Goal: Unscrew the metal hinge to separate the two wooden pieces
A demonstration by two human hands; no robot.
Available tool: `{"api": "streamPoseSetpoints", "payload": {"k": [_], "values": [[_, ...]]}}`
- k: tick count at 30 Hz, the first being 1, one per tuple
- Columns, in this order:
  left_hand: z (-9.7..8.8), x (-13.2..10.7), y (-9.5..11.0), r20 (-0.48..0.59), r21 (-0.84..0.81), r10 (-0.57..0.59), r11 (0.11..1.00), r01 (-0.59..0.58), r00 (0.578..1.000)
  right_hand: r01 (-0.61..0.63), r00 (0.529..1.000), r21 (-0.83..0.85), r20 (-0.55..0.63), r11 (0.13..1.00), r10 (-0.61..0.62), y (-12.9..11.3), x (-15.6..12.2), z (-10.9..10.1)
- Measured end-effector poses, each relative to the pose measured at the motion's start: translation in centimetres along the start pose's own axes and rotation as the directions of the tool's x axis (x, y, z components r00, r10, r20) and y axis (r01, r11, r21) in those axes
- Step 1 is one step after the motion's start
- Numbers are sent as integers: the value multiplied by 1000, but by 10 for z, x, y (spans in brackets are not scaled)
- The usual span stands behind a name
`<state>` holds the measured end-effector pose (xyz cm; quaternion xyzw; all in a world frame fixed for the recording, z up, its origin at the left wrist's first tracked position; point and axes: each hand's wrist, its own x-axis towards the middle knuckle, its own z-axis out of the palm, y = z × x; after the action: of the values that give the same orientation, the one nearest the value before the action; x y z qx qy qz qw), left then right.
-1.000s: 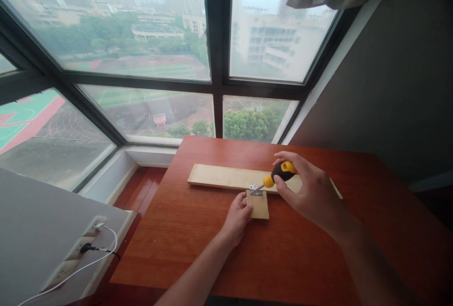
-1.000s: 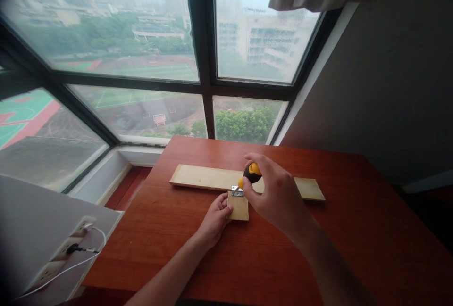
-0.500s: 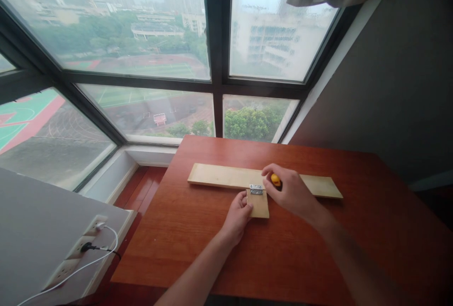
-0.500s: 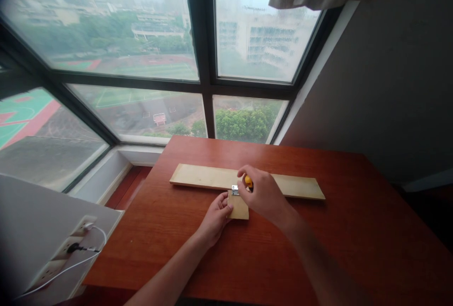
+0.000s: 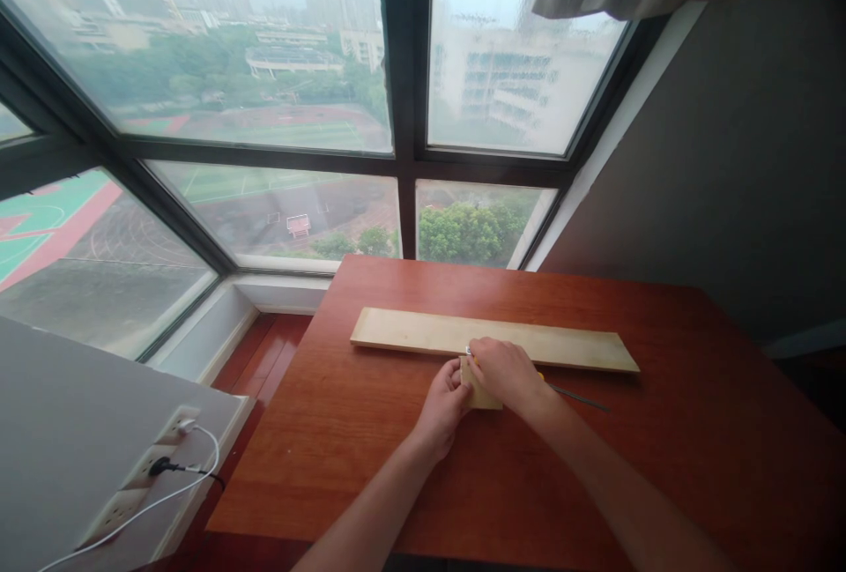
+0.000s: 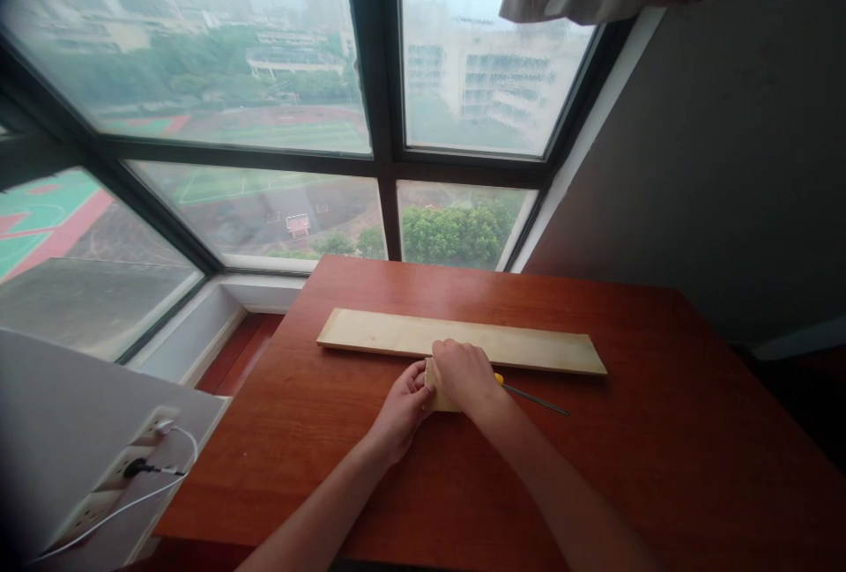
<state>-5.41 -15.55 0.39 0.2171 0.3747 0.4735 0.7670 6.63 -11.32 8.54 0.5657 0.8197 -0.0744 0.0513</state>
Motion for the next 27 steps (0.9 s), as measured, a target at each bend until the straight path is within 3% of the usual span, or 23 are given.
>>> {"api": "streamPoseSetpoints", "payload": {"k": [9,14,21,27], "values": [[1,2,-1,-5,6,-6,1000,6,1000,45,999,16,-11,999,-44,-7,-2,-9],[2,0,1,-15,-5,-10,1000,10,1000,-27,998,68,-54,997,30,10,-12,-13],[6,-4,6,-27,40,-31,999,32,999,-140,989,185,-12,973,144,63,-44,19],[5,-5,11,-14,-4,-43,999,43,999,-113,994,296,17,949,113,89,-69,50]]}}
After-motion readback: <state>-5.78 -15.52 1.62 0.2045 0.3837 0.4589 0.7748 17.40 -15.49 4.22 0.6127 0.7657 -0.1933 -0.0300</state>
